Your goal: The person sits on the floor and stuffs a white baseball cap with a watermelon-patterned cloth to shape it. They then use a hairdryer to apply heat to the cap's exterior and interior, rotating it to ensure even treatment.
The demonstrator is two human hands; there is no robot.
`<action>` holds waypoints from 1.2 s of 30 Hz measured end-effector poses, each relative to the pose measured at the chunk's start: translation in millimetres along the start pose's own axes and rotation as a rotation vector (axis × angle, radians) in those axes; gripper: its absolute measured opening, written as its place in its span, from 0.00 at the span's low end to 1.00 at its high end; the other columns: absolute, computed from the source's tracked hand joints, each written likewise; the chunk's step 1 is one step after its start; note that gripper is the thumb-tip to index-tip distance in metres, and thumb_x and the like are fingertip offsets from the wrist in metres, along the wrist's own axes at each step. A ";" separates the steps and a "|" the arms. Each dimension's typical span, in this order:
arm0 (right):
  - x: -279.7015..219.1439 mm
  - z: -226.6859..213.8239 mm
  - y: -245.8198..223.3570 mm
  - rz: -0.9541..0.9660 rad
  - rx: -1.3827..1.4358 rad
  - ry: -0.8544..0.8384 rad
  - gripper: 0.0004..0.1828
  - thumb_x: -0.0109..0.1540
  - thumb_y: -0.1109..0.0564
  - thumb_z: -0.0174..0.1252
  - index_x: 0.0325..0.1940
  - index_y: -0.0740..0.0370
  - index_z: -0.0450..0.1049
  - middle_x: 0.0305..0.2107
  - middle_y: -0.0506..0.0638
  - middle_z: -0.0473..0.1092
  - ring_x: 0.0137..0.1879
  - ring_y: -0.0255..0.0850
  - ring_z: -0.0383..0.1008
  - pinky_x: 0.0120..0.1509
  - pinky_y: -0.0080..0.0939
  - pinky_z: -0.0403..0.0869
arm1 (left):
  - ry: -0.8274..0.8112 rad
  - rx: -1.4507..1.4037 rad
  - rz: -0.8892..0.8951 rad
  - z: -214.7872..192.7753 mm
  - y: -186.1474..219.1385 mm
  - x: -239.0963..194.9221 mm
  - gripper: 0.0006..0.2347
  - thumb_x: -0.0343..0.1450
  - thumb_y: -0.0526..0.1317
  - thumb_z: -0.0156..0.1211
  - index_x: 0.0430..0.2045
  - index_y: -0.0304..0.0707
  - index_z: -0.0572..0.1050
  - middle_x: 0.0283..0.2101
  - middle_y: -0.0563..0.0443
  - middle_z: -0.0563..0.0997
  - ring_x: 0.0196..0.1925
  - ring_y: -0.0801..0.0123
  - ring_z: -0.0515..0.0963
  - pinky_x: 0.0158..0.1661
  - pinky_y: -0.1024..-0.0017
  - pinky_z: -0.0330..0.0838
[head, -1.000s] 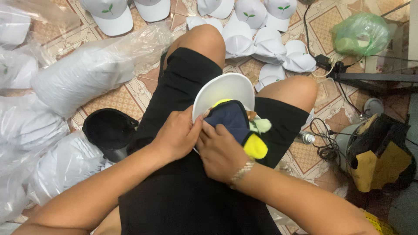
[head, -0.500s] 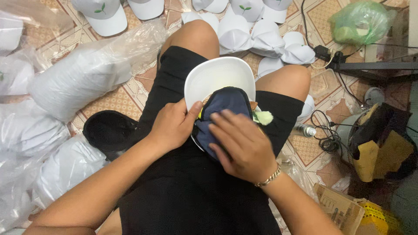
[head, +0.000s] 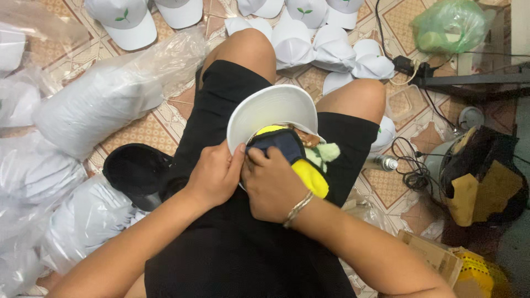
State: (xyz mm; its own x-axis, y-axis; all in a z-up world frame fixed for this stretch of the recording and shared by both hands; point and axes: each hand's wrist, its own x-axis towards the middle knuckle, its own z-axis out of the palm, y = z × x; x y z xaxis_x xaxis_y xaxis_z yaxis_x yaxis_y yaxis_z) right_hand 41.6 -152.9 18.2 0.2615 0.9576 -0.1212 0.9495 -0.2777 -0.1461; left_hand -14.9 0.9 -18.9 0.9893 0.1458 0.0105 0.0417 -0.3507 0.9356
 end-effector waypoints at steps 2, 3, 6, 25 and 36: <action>-15.7 -12.5 14.3 0.017 0.343 0.210 0.17 0.53 0.55 0.63 0.44 0.65 0.81 0.44 0.53 0.77 0.47 0.46 0.71 0.47 0.47 0.67 | -0.036 -0.024 -0.046 -3.6 5.9 2.8 0.10 0.76 0.38 0.50 0.33 0.26 0.75 0.21 0.35 0.79 0.23 0.48 0.82 0.25 0.60 0.69; -22.9 -20.2 23.4 0.019 0.513 0.315 0.18 0.55 0.56 0.65 0.47 0.65 0.81 0.47 0.52 0.78 0.47 0.47 0.72 0.49 0.48 0.68 | -0.050 -0.036 -0.069 -7.3 9.3 6.3 0.10 0.76 0.38 0.51 0.32 0.26 0.75 0.20 0.35 0.78 0.21 0.50 0.82 0.24 0.61 0.68; -40.5 -34.3 28.7 0.157 0.660 0.590 0.14 0.62 0.62 0.65 0.53 0.58 0.79 0.53 0.46 0.78 0.59 0.43 0.80 0.67 0.45 0.78 | -0.076 0.001 0.013 -22.6 18.4 14.9 0.10 0.75 0.38 0.53 0.37 0.29 0.78 0.23 0.34 0.77 0.23 0.52 0.82 0.26 0.64 0.69; -29.8 -21.6 8.9 0.346 0.134 0.351 0.34 0.55 0.56 0.58 0.65 0.70 0.70 0.62 0.61 0.68 0.63 0.56 0.72 0.64 0.49 0.71 | -0.025 0.163 0.142 0.4 16.9 46.9 0.14 0.78 0.42 0.47 0.32 0.32 0.78 0.23 0.36 0.80 0.27 0.43 0.81 0.29 0.53 0.72; -41.5 -21.2 70.5 0.183 0.687 0.345 0.25 0.57 0.51 0.66 0.55 0.67 0.78 0.45 0.59 0.77 0.48 0.53 0.80 0.52 0.44 0.75 | -0.039 0.085 0.342 -5.5 21.5 32.7 0.10 0.77 0.37 0.50 0.43 0.27 0.76 0.25 0.35 0.78 0.27 0.43 0.80 0.29 0.55 0.72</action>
State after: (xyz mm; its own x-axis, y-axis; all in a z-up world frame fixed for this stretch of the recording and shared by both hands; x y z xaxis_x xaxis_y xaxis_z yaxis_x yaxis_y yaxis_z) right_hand 101.4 -210.6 33.7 0.5488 0.8307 0.0935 0.5959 -0.3104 -0.7406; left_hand 17.6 3.2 3.5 0.9524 -0.0279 0.3035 -0.2831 -0.4494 0.8473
